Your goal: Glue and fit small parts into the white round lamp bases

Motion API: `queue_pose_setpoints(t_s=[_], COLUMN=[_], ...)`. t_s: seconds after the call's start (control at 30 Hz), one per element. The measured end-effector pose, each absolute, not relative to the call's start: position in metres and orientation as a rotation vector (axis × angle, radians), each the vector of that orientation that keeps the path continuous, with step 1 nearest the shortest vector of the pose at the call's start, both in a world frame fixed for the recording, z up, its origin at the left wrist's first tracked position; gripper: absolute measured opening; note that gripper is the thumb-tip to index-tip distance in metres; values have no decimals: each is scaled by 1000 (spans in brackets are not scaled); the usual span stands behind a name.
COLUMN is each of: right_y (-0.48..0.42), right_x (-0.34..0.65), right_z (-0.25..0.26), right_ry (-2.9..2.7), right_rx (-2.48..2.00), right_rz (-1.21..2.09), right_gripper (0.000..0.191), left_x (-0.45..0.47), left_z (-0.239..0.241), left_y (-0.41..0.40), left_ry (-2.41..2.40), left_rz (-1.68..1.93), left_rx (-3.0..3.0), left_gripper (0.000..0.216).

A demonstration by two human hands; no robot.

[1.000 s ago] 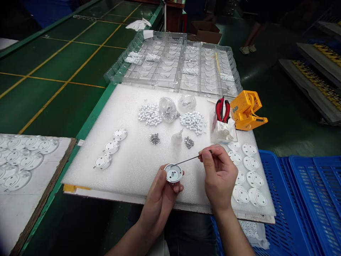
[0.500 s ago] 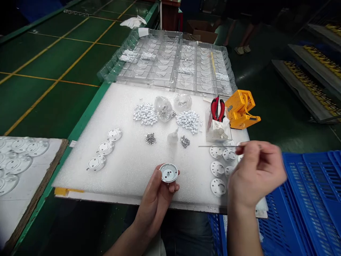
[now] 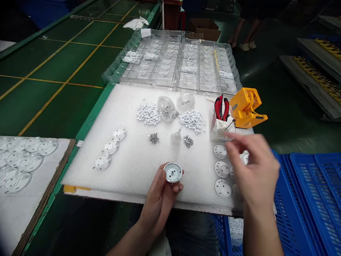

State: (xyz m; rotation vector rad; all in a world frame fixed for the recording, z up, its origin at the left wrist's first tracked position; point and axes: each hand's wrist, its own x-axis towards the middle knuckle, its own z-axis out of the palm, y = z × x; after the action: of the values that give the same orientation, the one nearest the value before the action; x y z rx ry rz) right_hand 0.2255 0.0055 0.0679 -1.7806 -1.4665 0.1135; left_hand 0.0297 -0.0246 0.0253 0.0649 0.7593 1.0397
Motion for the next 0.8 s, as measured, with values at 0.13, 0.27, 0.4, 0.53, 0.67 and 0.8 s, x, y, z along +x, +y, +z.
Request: queue_pose_setpoints(t_s=[0.13, 0.27, 0.4, 0.53, 0.67, 0.8], right_y=[-15, -23, -21, -18, -17, -17], right_x=[193, 172, 168, 163, 155, 149], right_z=[52, 42, 40, 35, 29, 23], right_ry=[-1692, -1681, -1647, -1618, -1541, -1526], right_rx=[-1556, -1476, -1454, -1432, -1403, -1348], right_rz=[647, 761, 732, 762, 780, 743], right_gripper=[14, 13, 18, 22, 21, 20], left_x=[24, 12, -1, -10, -14, -12], left_z=[26, 26, 27, 31, 36, 37], left_y=[-23, -21, -18, -12, -6, -5], left_ry=[736, 769, 851, 966, 1049, 1048], left_rz=[985, 906, 907, 973, 1028, 1005], left_rx=[160, 454, 676, 888, 1138, 1208], left_gripper=[45, 41, 43, 50, 52, 54])
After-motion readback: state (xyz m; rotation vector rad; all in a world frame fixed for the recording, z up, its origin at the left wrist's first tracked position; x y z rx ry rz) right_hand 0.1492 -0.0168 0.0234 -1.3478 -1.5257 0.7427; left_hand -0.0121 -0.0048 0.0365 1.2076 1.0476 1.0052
